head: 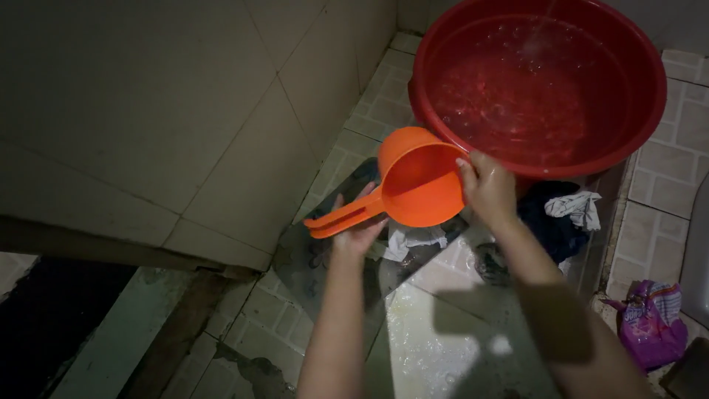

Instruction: Scrub the floor and a floor mat in a bathroom.

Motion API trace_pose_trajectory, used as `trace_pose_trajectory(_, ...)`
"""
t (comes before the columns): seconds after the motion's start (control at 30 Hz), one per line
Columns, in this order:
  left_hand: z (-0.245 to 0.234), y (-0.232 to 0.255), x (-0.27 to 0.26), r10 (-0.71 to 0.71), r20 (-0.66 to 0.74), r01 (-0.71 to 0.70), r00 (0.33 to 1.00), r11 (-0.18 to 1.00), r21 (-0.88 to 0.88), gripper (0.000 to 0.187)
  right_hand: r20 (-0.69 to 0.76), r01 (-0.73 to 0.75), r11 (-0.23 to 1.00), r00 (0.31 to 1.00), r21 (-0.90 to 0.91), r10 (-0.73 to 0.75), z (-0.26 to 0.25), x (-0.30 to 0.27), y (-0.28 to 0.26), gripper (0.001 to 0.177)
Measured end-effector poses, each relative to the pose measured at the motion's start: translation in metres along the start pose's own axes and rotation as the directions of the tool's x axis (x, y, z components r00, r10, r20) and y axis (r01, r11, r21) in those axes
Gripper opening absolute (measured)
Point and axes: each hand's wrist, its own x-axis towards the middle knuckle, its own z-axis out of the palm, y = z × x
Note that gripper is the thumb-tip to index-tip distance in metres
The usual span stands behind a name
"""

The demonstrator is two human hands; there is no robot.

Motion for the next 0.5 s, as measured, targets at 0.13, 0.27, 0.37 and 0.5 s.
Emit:
trace_pose_trajectory(0.13, -0.036, 0.038, -0.019, -0.27, 0.123, 0.267, 0.955, 0.963, 0.037, 0.078, 0.064, 0.035, 0.999, 0.997, -0.03, -0.033, -0.021, 0.019, -0.009, 0.023)
trace_pose_trajectory(0.27, -0.079, 0.06, -0.019, -0.523, 0.206, 0.404, 0.827, 0.808, 0.428, 0.076, 0.132, 0.088, 0.996, 0.988, -0.018, -0.085, -0.027, 0.027, -0.005, 0.027)
trace_pose_trajectory(0.37, -0.033, 0.052, -0.029, -0.583, -0.035, 0.406, 0.812, 0.521, 0.751, 0.058, 0.138, 0.149, 0.988, 0.98, -0.03, -0.144, -0.03, 0.03, -0.009, 0.028)
trace_pose_trajectory(0.5, -0.019, 0.03, -0.025, -0.37, -0.136, 0.235, 0.919, 0.236, 0.943, 0.037, -0.002, 0.175, 0.984, 0.985, 0.022, -0.175, -0.013, 0.027, 0.009, 0.026)
